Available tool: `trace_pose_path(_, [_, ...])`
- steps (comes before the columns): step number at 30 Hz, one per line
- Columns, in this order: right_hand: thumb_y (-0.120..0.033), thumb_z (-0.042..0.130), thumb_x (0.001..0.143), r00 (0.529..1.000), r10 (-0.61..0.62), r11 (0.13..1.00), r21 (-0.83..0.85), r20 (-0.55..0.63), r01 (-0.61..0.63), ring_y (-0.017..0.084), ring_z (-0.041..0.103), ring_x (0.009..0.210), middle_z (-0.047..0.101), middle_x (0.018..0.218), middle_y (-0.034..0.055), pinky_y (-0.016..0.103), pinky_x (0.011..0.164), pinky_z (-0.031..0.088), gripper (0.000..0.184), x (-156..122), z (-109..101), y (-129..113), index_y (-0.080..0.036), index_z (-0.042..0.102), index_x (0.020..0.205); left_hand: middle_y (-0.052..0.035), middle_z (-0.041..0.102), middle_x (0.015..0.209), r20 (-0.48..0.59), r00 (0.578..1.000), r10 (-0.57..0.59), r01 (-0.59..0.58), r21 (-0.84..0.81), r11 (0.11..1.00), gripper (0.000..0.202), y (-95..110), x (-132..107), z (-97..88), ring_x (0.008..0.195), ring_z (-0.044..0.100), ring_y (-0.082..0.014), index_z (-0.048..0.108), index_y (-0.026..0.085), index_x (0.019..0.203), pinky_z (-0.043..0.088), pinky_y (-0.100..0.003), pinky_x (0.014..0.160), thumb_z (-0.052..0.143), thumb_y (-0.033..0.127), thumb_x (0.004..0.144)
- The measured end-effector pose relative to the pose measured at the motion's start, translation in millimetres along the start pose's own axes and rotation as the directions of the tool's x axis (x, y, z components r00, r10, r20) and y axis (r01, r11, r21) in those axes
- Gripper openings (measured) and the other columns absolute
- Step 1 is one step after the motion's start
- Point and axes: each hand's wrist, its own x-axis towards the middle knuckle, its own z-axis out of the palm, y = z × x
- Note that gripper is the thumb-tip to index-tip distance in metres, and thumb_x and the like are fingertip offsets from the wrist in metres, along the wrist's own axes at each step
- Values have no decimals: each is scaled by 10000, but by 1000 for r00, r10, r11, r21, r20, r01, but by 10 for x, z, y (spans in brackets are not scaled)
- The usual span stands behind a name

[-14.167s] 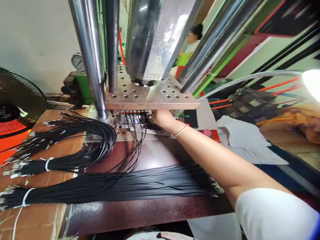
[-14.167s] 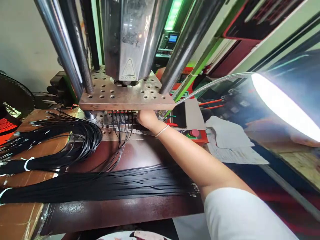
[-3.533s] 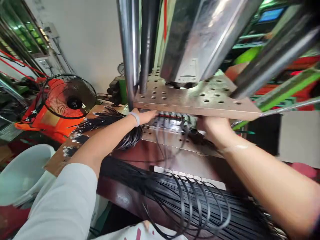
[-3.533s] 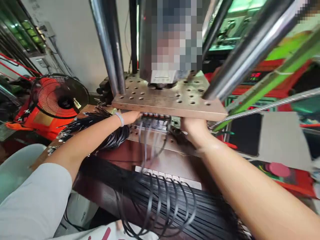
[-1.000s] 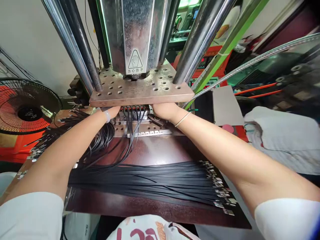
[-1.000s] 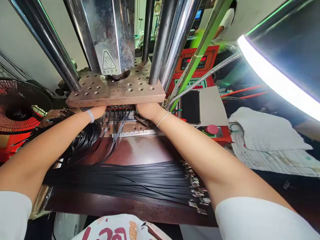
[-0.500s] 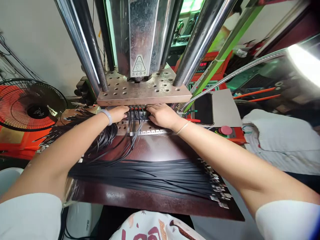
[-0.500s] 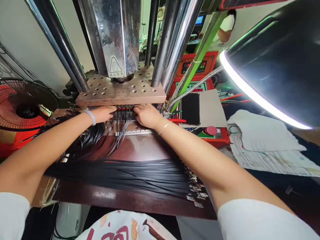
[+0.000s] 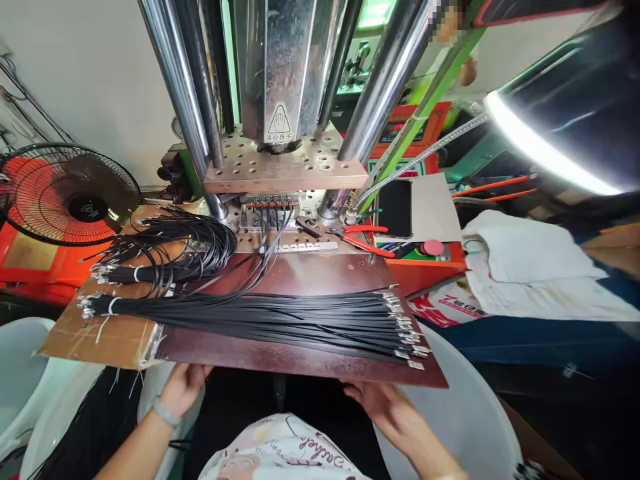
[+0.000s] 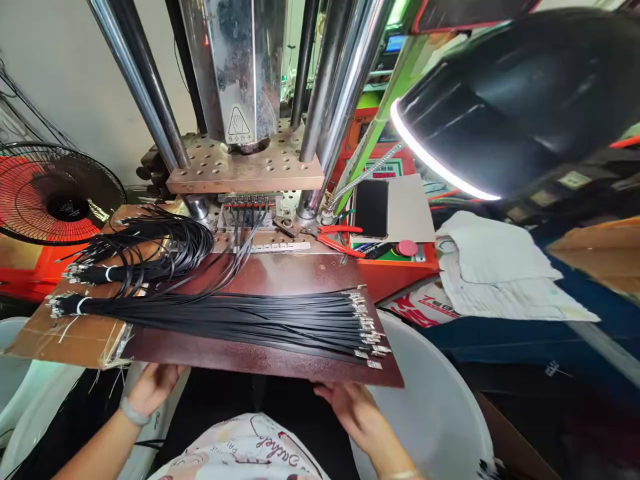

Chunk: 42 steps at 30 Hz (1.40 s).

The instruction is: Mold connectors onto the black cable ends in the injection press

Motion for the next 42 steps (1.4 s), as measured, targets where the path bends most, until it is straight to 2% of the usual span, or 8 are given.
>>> trace_pose_path(4, [-540, 921, 403, 982, -139, 949, 265, -131, 170, 184, 604, 679, 692, 787, -21, 309, 588, 514, 562, 194, 387, 148, -273, 672, 831, 2, 733, 908, -220, 955, 197, -237, -176, 955, 395, -237, 253, 39, 807, 681, -193, 693, 228, 921, 580, -289, 744, 893, 268, 583])
trace_pose_path(20, [-599, 893, 434, 993, -100, 962, 249, -68, 114, 154, 573, 617, 663, 666, -16, 296, 616, 496, 573, 217, 324, 109, -221, 609, 758, 52, 731, 927, -115, 969, 218, -222, -19, 975, 451, -199, 301, 4, 917, 678, -198, 693, 309, 922, 592, -275, 768, 890, 479, 553])
trace_pose_path(26, [-747, 677, 650, 982, -185, 975, -125, -23, 181, 195, 573, 564, 636, 615, 41, 330, 536, 463, 552, 47, 428, 121, -201, 603, 685, 28, 730, 929, -60, 978, 198, -187, 151, 971, 485, -210, 181, 55, 872, 686, -211, 675, 272, 926, 598, -327, 756, 792, 627, 616])
trace_pose_path(30, [-418, 526, 919, 763, -336, 407, -645, 552, 646, 166, 526, 547, 633, 631, 49, 306, 519, 378, 292, -398, 736, -186, -185, 656, 799, -68, 723, 913, 323, 938, 129, -341, 779, 526, 465, -8, -207, 253, 740, 692, -219, 677, 198, 1021, 582, -324, 661, 513, 607, 876])
trace_pose_path(32, [-215, 500, 922, 423, -278, -18, -445, 862, 895, 160, 498, 589, 631, 667, 50, 318, 565, 351, 177, -473, 982, -564, -170, 658, 856, -80, 719, 921, 674, 739, 9, -668, 731, 140, 347, 251, -370, 524, 708, 675, -177, 637, 184, 1154, 558, -286, 658, 509, 415, 929])
trace_pose_path(34, [-141, 478, 914, 266, -278, -307, -347, 923, 886, 169, 474, 628, 620, 688, 64, 330, 599, 341, 178, -313, 1240, -1015, -142, 645, 853, -80, 717, 919, 894, 438, -101, -899, 433, -68, 279, 553, -412, 910, 743, 670, -166, 625, 178, 1167, 538, -269, 684, 493, 273, 940])
trace_pose_path(36, [-129, 440, 927, 311, -291, -540, -424, 905, 727, 201, 501, 732, 641, 797, 107, 351, 674, 360, 220, 54, 1465, -1432, -127, 650, 863, -80, 710, 931, 945, 319, -71, -935, 302, -185, 257, 805, -319, 1348, 797, 666, -163, 628, 166, 1131, 526, -264, 722, 448, 169, 947])
trace_pose_path(42, [-116, 388, 926, 591, -145, -796, -448, 793, 406, 287, 492, 954, 603, 1008, 169, 388, 768, 341, 290, 1228, 1794, -2006, -69, 630, 1081, -113, 638, 1133, 889, 418, -185, -907, 400, -130, 287, 912, 329, 2258, 1070, 602, -212, 629, 150, 1145, 468, -343, 990, 429, 208, 946])
